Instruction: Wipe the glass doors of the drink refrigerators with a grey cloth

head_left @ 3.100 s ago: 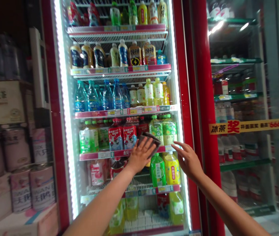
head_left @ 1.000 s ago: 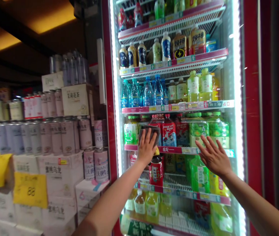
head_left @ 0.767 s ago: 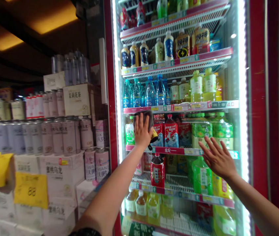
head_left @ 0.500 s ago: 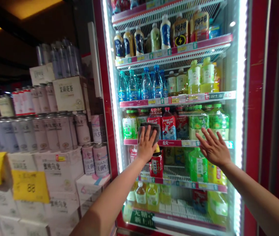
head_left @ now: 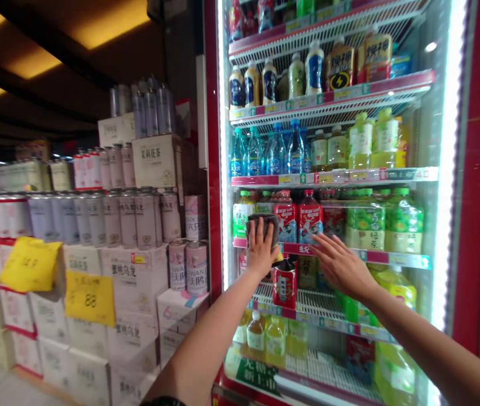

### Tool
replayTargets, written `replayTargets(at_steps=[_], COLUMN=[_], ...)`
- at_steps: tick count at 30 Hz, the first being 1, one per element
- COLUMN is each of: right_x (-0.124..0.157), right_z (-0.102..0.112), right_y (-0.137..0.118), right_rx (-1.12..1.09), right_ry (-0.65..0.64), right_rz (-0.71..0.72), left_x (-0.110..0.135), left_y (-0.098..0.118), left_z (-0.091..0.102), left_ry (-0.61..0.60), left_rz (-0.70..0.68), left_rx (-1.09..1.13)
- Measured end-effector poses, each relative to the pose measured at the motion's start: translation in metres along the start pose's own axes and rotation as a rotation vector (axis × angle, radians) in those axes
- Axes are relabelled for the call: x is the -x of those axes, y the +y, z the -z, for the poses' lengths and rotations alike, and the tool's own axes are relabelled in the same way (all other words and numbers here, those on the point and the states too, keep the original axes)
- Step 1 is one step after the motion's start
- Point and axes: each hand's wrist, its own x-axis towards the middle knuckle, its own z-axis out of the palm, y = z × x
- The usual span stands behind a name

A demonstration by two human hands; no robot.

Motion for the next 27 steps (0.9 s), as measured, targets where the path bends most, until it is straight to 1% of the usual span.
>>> replayTargets(at_steps=[2, 3, 4, 5, 6, 7, 9, 10, 11, 12, 14, 15, 16, 18, 19, 20, 21, 22, 23, 24, 26, 27], right_x=[-0.030, -0.044, -0.056, -0.066, -0.073, -0.077, -0.078, -0.077, -0.074, -0.071, -0.065, -0.063, -0.061, -0.060, -0.059, -0.059, -0.059, -0.059, -0.058, -0.058, -0.057, -0.057], right_z=[-0.003, -0.005, -0.008, -0.012, -0.016, -0.021, -0.031, -0.035, -0.040, -0.043, -0.049, -0.052, -0.054, -0.058, -0.060, -0.061, -0.062, -0.064, -0.065, -0.065, -0.067, -0.067], right_y=[-0.015, -0.020, -0.024, -0.027, -0.029, -0.031, -0.034, -0.035, -0.036, -0.036, -0.037, -0.037, -0.036, -0.035, -0.034, -0.034, -0.034, -0.034, -0.034, -0.034, -0.034, -0.034], right_rx=[-0.029, -0.038, -0.044, -0.046, -0.047, -0.047, -0.045, -0.045, -0.046, -0.047, -0.047, -0.046, -0.045, -0.048, -0.051, -0.054, -0.058, -0.062, -0.065, -0.067, -0.067, -0.065], right_ry=[-0.024, -0.027, -0.030, -0.036, -0.043, -0.050, -0.056, -0.052, -0.044, -0.034, -0.015, -0.009, -0.006, -0.007, -0.009, -0.010, -0.010, -0.009, -0.008, -0.009, -0.014, -0.016], right_rz=[0.061, 0.074, 0.080, 0.085, 0.092, 0.099, 0.110, 0.113, 0.112, 0.109, 0.109, 0.110, 0.109, 0.103, 0.098, 0.094, 0.091, 0.089, 0.088, 0.087, 0.089, 0.091], left_x=[-0.013, -0.023, -0.033, -0.040, -0.044, -0.043, -0.027, -0.015, -0.001, 0.011, 0.025, 0.024, 0.017, -0.009, -0.025, -0.040, -0.051, -0.057, -0.057, -0.051, -0.028, -0.014], left_y=[0.003, -0.001, -0.006, -0.014, -0.022, -0.030, -0.041, -0.044, -0.043, -0.041, -0.034, -0.032, -0.032, -0.039, -0.048, -0.058, -0.069, -0.081, -0.092, -0.100, -0.109, -0.109], left_z=[0.001, 0.003, 0.005, 0.008, 0.010, 0.012, 0.010, 0.008, 0.005, 0.002, -0.003, -0.003, -0.002, 0.004, 0.009, 0.014, 0.018, 0.022, 0.023, 0.024, 0.020, 0.017], left_ry=[-0.058, -0.075, -0.077, -0.059, -0.023, 0.029, 0.144, 0.186, 0.207, 0.207, 0.153, 0.113, 0.071, 0.008, -0.004, 0.005, 0.029, 0.064, 0.103, 0.139, 0.176, 0.173], left_rz=[-0.146, -0.187, -0.197, -0.172, -0.112, -0.023, 0.194, 0.281, 0.331, 0.339, 0.252, 0.183, 0.115, 0.020, 0.009, 0.032, 0.075, 0.139, 0.216, 0.295, 0.417, 0.442], left_rx=[-0.024, -0.031, -0.030, -0.020, -0.003, 0.016, 0.039, 0.039, 0.033, 0.024, 0.007, -0.001, -0.010, -0.034, -0.045, -0.053, -0.049, -0.039, -0.027, -0.017, -0.007, -0.008])
